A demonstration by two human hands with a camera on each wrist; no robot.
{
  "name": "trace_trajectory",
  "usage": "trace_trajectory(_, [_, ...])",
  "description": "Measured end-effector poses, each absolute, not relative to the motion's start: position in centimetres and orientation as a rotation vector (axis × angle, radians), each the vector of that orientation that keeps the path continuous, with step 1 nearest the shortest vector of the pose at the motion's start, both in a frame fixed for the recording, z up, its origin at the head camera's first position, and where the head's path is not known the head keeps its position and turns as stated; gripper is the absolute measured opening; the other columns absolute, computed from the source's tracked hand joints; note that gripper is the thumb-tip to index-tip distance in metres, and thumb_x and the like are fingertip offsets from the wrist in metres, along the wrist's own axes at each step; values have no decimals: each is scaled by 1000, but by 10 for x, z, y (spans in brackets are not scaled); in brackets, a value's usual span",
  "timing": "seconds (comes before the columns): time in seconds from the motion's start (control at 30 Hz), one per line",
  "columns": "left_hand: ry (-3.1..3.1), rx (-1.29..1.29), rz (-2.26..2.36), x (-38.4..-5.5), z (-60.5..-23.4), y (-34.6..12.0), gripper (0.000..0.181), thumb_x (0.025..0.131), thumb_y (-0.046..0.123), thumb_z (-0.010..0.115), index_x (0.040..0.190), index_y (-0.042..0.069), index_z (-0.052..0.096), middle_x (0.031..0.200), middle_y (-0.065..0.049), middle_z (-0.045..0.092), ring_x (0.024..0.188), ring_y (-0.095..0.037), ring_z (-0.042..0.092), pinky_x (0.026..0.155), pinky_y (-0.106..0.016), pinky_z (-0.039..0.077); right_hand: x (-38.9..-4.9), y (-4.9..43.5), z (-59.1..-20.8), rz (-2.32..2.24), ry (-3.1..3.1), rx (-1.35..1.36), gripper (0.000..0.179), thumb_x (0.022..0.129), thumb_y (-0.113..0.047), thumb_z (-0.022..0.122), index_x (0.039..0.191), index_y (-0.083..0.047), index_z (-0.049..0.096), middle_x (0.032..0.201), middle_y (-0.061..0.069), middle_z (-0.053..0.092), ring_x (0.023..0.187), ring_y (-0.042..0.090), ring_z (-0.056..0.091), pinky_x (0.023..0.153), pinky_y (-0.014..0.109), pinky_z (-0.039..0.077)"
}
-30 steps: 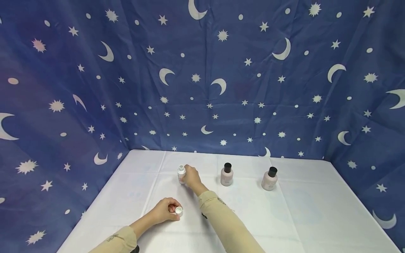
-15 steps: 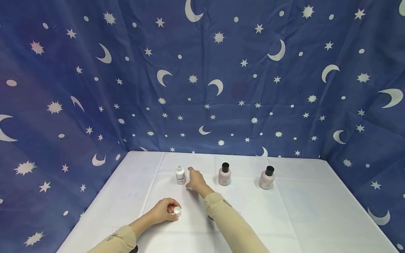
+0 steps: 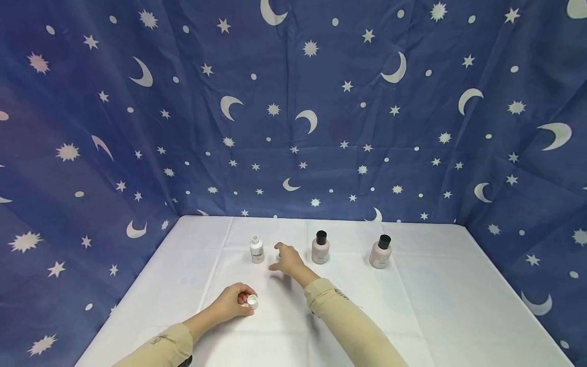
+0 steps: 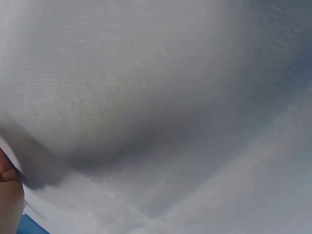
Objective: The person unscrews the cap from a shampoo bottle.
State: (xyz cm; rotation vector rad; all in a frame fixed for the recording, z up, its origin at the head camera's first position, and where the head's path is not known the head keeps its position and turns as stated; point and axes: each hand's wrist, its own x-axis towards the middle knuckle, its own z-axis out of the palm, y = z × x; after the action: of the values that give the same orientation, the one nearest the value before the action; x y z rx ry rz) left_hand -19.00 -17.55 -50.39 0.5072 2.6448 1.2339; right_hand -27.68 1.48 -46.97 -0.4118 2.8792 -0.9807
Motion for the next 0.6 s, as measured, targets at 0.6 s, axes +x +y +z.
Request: trace_trajectory(0.6, [2601, 774, 1017, -186, -490, -192, 53, 68, 20, 81, 111, -2, 59, 101, -3, 54, 92, -16, 54, 87, -35, 52, -243, 64, -462, -982, 2785, -614, 48, 80, -17, 74, 122, -1, 55, 105, 19, 67, 93, 30, 66, 79, 39, 56])
